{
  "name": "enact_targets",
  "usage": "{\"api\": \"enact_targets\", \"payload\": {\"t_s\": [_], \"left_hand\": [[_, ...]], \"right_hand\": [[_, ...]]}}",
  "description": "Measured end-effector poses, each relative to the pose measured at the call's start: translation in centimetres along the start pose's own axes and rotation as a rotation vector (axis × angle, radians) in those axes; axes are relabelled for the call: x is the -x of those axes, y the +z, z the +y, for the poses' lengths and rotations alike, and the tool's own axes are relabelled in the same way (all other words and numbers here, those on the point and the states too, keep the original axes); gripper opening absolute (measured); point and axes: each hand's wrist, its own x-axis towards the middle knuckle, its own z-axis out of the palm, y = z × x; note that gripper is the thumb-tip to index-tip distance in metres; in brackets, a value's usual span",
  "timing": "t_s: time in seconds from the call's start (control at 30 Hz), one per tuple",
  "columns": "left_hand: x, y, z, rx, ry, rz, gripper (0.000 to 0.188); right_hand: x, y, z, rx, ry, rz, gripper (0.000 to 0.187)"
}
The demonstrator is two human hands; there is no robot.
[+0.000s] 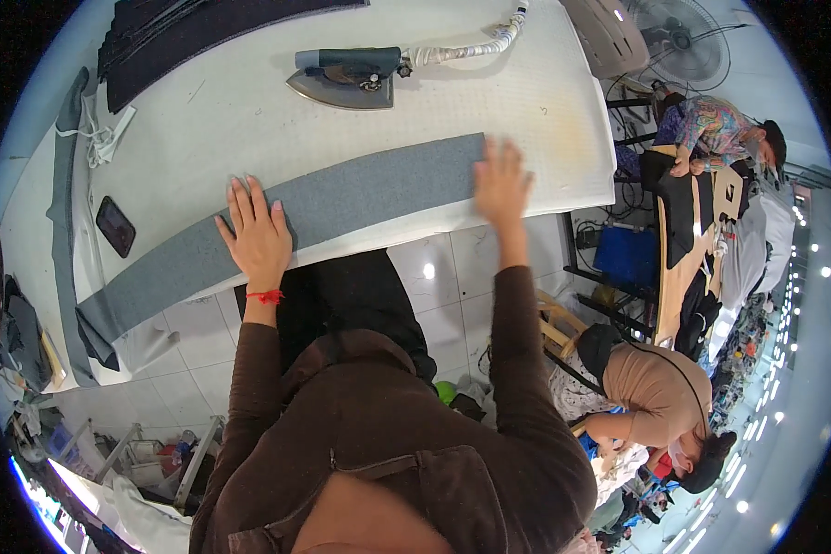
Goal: The recorder irons long strips of grey fabric on an industrial ironing table.
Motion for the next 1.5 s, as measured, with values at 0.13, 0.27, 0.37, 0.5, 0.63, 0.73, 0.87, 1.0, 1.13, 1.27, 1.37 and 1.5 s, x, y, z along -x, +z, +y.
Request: {"api": "enact_targets", "payload": {"t_s": [0.13, 0.27, 0.37, 0.5, 0.63, 0.73, 0.87, 1.0, 1.13, 1.27, 1.37, 1.5], "left_hand": [[0.3, 0.9, -1.4, -0.032, -0.019, 0.025, 0.070], [-0.9, -2.1, 4.0, 0.012, 0.127, -0.111, 0.066], [-2.3, -0.9, 10.4, 0.457, 0.436, -0.015, 0.050], [-6.3, 2.4, 17.1, 0.523, 0.518, -0.076, 0.030], [-9.9, 3.6, 21.9, 0.490, 0.522, -0.244, 0.030], [-11.3, 4.2, 24.1, 0.448, 0.497, -0.260, 0.029], [-11.9, 4.7, 25.8, 0.447, 0.424, -0.301, 0.028], [-11.7, 4.7, 26.2, 0.555, 0.439, -0.358, 0.019], [-10.3, 5.5, 25.8, 0.729, 0.503, -0.154, 0.012], [-9.4, 6.0, 25.3, 0.740, 0.603, 0.000, 0.014], [-8.5, 5.9, 25.4, 0.700, 0.699, 0.094, 0.016], [-8.0, 6.5, 24.7, 0.557, 0.802, 0.241, 0.010]], "right_hand": [[-0.6, -1.0, 6.5, -0.051, 0.299, 0.018, 0.066], [0.3, -2.4, 3.0, -0.515, 0.382, 0.155, 0.024], [-2.9, -3.0, 0.2, -0.704, 0.131, 0.175, 0.014], [-8.6, -4.3, -1.0, -0.683, -0.269, 0.049, 0.023], [-11.3, -5.7, -1.0, -0.606, -0.429, -0.078, 0.024], [-12.4, -6.4, -1.1, -0.577, -0.466, -0.193, 0.022], [-13.3, -6.7, -0.7, -0.563, -0.535, -0.216, 0.021], [-13.0, -6.6, 0.2, -0.507, -0.604, -0.177, 0.019], [-12.3, -6.3, 0.2, -0.598, -0.549, -0.178, 0.018], [-11.2, -5.8, 0.0, -0.438, -0.626, -0.020, 0.020], [-9.9, -4.7, 1.1, -0.397, -0.652, 0.116, 0.025], [-8.7, -3.7, 0.5, -0.372, -0.670, 0.268, 0.033]]}}
